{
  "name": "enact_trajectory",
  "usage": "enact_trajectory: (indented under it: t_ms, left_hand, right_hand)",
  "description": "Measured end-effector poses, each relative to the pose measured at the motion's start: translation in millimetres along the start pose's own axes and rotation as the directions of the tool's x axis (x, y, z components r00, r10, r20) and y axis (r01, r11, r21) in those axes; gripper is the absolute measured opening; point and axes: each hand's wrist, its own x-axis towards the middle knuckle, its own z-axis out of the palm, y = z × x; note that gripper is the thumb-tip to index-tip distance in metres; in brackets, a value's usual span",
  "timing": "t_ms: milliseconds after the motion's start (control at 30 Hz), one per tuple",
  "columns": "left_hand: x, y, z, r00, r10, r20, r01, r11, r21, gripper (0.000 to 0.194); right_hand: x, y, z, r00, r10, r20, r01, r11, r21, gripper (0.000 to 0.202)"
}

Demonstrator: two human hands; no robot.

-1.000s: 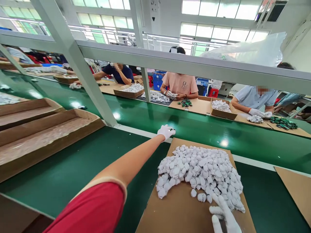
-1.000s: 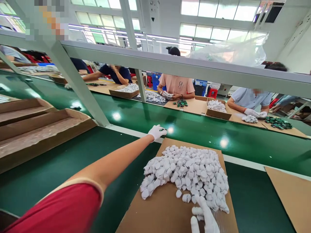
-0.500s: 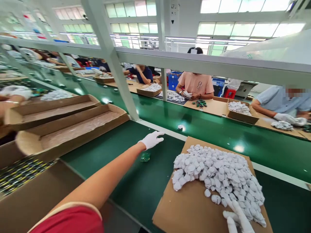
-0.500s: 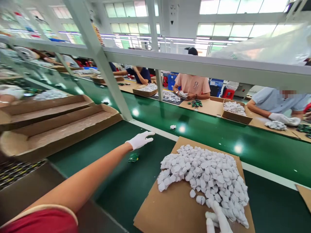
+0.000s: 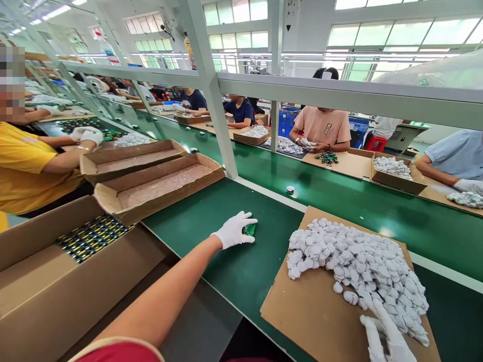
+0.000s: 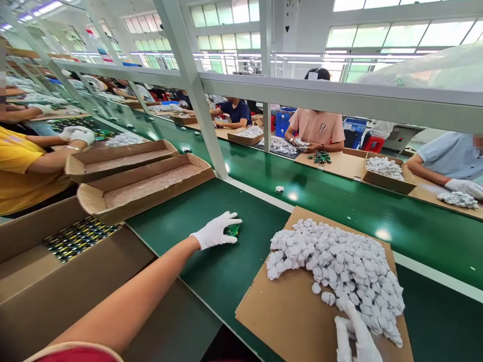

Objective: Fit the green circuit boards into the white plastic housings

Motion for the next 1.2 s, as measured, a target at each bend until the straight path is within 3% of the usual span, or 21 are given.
enact_trajectory:
  t_ms: [100, 200, 300, 367, 400, 467, 533, 600, 700, 867, 933, 1067, 1200]
  left_hand:
    - [4.7, 4.1, 2.9, 1.000, -0.001, -0.021, 0.002, 1.000, 0.027, 0.052]
    - [2.2, 12.4, 5.2, 0.996, -0.005, -0.093, 0.004, 1.000, -0.013, 0.047]
    - [-11.5, 34.7, 4.0, 0.983, -0.104, -0.154, 0.045, 0.938, -0.345, 0.049]
    - [-26.7, 58.8, 3.6, 0.986, -0.164, -0.044, 0.093, 0.740, -0.666, 0.052]
    - [-35.1, 72.8, 4.7, 0.985, -0.165, 0.042, 0.132, 0.587, -0.799, 0.051]
    - [-51.3, 102.0, 11.1, 0.966, -0.108, 0.236, 0.252, 0.176, -0.951, 0.047]
    - [-64.7, 128.6, 22.8, 0.899, 0.018, 0.437, 0.434, -0.152, -0.888, 0.039]
    - [-74.9, 149.3, 37.2, 0.819, 0.159, 0.552, 0.573, -0.301, -0.762, 0.033]
    - [-85.2, 168.3, 57.8, 0.722, 0.328, 0.609, 0.692, -0.347, -0.633, 0.029]
    - [-90.2, 184.7, 80.3, 0.613, 0.525, 0.590, 0.786, -0.327, -0.525, 0.030]
    - [-89.0, 190.7, 85.2, 0.576, 0.577, 0.578, 0.810, -0.309, -0.498, 0.027]
    - [-86.1, 201.6, 90.6, 0.568, 0.584, 0.581, 0.811, -0.275, -0.516, 0.028]
    - [-83.9, 212.6, 95.4, 0.586, 0.559, 0.586, 0.794, -0.254, -0.552, 0.045]
  right_hand:
    - [-0.5, -9.4, -4.6, 1.000, 0.005, -0.007, -0.005, 0.998, -0.069, 0.053]
    - [-3.3, -18.2, -5.0, 1.000, -0.011, 0.001, 0.011, 0.999, -0.039, 0.045]
    - [-2.5, -22.4, -1.3, 0.997, -0.079, 0.017, 0.079, 0.996, -0.040, 0.036]
    - [1.4, -24.0, 2.8, 0.986, -0.161, 0.052, 0.164, 0.984, -0.064, 0.033]
    - [4.3, -25.0, 5.1, 0.976, -0.207, 0.074, 0.213, 0.973, -0.092, 0.033]
    - [11.2, -28.0, 9.9, 0.955, -0.273, 0.113, 0.290, 0.938, -0.187, 0.034]
    - [17.4, -32.1, 13.5, 0.950, -0.276, 0.144, 0.307, 0.905, -0.295, 0.035]
    - [20.7, -36.3, 15.0, 0.955, -0.242, 0.169, 0.288, 0.889, -0.355, 0.027]
    - [17.6, -40.3, 13.3, 0.962, -0.203, 0.184, 0.256, 0.906, -0.337, 0.008]
    - [0.5, -31.1, 1.6, 0.949, -0.273, 0.157, 0.300, 0.935, -0.189, 0.009]
    - [-6.0, -20.4, -7.7, 0.966, -0.227, 0.125, 0.248, 0.949, -0.196, 0.007]
    - [-20.0, -5.0, -24.0, 0.989, -0.147, 0.020, 0.141, 0.890, -0.434, 0.029]
    - [-44.7, -17.3, -21.0, 0.967, -0.188, 0.170, 0.252, 0.786, -0.564, 0.042]
